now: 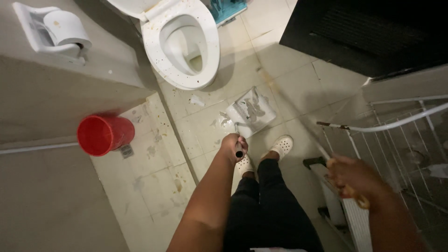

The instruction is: Sweep debris from a bathroom floor into a dustpan using a broom.

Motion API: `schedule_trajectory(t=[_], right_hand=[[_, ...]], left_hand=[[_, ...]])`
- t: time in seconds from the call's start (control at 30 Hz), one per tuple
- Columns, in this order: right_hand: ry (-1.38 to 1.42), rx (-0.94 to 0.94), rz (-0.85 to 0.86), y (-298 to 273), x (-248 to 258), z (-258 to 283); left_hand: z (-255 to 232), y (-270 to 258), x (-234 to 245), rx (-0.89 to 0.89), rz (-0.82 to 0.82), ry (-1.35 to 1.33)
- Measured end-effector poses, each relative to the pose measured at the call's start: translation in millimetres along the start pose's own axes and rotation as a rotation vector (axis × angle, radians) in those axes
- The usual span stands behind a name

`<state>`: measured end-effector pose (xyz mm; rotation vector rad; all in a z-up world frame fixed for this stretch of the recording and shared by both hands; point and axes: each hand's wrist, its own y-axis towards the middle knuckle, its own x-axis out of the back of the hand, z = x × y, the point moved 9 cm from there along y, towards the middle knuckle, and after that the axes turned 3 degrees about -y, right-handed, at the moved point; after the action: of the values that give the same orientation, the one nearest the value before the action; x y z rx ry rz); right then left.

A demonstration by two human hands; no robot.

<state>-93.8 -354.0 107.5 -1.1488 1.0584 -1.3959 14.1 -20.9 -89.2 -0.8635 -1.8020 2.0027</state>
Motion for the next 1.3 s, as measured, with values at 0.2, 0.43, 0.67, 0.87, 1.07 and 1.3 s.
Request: schedule_trajectory(t=[0.2,0.43,0.67,0.87,1.07,1.3], right_hand=[[-0.106,0.034,-0.193,20,6,22],[-0.249,-0.026,-0.087,24,-51,0],[-0.157,-0.066,-0.132,-23,-22,15],[-0.218,0.001,-0.290,-9,46,24],[-0.208,0.069,-0.196,-7,-7,69],[-0.271,0.038,-0.048,88,-105,-21]], left_hand=[[-3,21,32,0.055,0.027,0.152],[0,48,46,0.071,0.071,0.210],[-2,44,48,0.065,0.065,0.167],[-10,-16,53,0.138,0.050,0.082],[-25,-10,60,0.108,0.032,-0.008],[-15,4,63,0.022,-0.022,0.058]])
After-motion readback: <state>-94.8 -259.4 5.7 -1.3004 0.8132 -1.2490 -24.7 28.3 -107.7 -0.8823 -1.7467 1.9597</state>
